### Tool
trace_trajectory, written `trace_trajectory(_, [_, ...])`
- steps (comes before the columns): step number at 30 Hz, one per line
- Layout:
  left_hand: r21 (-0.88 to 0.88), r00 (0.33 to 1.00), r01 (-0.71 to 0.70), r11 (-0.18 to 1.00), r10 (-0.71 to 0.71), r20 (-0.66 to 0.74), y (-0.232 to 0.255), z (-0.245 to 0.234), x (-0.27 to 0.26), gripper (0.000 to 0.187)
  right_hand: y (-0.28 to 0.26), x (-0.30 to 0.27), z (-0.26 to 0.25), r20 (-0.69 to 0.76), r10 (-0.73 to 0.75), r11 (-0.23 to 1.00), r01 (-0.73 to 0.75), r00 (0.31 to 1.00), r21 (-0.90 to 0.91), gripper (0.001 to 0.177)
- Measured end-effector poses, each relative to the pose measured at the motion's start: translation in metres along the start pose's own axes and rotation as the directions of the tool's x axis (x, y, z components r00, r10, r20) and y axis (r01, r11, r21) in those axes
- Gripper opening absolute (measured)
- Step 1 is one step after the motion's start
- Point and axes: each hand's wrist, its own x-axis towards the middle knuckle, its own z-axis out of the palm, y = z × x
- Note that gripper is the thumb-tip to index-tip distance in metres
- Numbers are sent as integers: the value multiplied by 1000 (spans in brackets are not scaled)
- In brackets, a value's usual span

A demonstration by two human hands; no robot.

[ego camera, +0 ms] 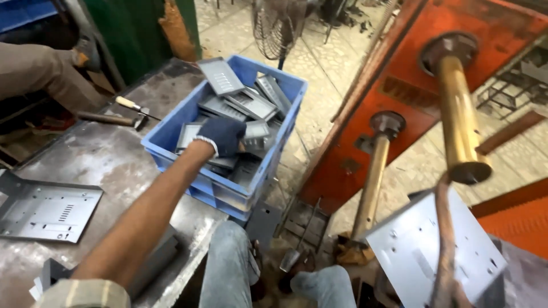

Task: Assembling metal components using a spot welding machine to create metal enclosures.

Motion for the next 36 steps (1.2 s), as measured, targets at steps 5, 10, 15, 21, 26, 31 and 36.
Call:
trace_trajectory(5, [-214,966,-85,973,28,-257,63,-17,-9,37,-76,-90,99,-82,-11,997,18,997,81,35])
trace_trajectory(10, [-991,907,-126,-52,-412,-93,171,39,-69,44,-121,-174,160,-219,-51,979,92,974,183,37])
trace_trajectory(15, [-942,979,-32,333,-178,-96,241,115,-112,39,-112,-214,156,-350,-77,954,170,934,245,38])
trace_trajectory(21, [-73,991,-57,996,65,113,272,174,-130,30,-71,-238,144,-283,-210,908,294,936,299,46])
trace_trajectory(26, [-167,838,-454,875,356,-413,271,223,-161,52,-59,-257,150,-414,-208,923,319,886,217,50])
trace_trajectory(31, [-870,978,176,461,16,207,291,198,-188,41,-60,-281,151,-274,-237,956,274,932,104,57])
trace_trajectory(36, [-527,912,304,-793,83,401,276,214,-189,60,-54,-281,147,-263,-237,960,266,935,82,58])
